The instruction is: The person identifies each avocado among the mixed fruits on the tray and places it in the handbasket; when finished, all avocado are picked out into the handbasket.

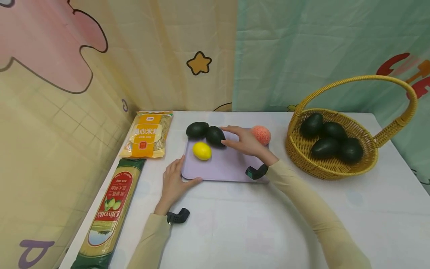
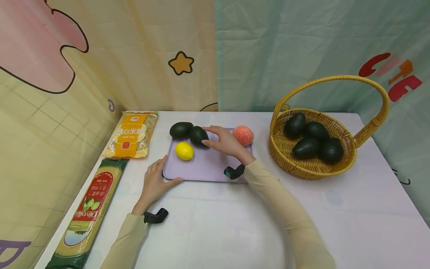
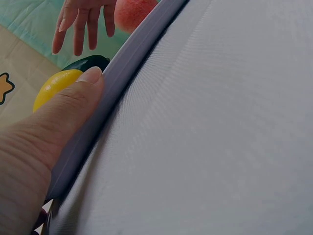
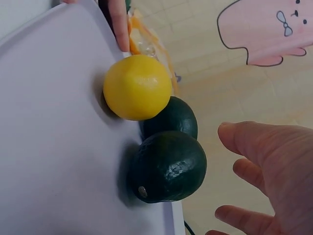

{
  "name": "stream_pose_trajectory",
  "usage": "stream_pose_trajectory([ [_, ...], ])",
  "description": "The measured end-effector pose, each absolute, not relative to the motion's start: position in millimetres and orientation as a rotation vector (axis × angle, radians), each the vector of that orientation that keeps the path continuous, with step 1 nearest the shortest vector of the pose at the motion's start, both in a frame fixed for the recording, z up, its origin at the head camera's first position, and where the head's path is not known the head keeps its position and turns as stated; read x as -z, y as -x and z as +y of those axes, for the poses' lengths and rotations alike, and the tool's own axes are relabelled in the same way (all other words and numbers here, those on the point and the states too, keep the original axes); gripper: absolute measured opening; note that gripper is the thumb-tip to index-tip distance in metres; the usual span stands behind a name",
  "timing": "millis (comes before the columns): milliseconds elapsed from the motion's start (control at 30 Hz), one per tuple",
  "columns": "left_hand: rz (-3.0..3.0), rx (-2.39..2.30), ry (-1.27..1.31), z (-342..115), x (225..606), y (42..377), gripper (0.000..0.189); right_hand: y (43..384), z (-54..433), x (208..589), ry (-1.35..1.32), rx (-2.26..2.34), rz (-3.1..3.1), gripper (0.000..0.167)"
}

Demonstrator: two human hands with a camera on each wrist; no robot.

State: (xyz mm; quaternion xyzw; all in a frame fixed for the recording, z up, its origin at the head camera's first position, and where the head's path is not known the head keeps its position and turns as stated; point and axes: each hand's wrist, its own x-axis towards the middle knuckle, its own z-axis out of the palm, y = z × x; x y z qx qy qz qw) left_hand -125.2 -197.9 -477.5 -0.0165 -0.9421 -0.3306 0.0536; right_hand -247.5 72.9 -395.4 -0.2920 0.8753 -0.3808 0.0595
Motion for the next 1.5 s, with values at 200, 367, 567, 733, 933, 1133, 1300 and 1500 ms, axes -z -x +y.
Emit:
stream_pose_trajectory([
  [200,-2.849,0.995,0.059,-198.2,478.5,124.1,0.104,254.0,63.4,403.7,0.837,1.189,2.625,0.057],
  [367,-2.836,0.99,0.073,-198.2,478.9,124.6,0.104,258.1,53.9,408.7,0.805,1.25,2.598,0.058],
  [567,-2.851,0.997,0.062,-197.4,477.5,124.2,0.104,260.7,45.3,412.9,0.755,1.259,2.58,0.062],
  [733,-2.856,1.005,0.061,-197.2,476.4,123.2,0.106,263.4,42.2,418.9,0.725,1.256,2.582,0.064],
  [933,-2.853,0.997,0.062,-197.3,476.3,122.6,0.106,267.3,39.0,425.1,0.685,1.255,2.59,0.066],
  [1133,-2.848,0.994,0.067,-197.0,475.9,122.8,0.105,270.4,33.7,430.1,0.626,1.277,2.597,0.064],
  [1300,-2.852,0.993,0.064,-196.3,475.9,123.0,0.105,271.9,31.8,434.3,0.58,1.289,2.607,0.063],
  [1500,-2.858,1.003,0.06,-195.8,473.6,122.9,0.104,273.5,31.9,436.7,0.606,1.315,2.623,0.06],
])
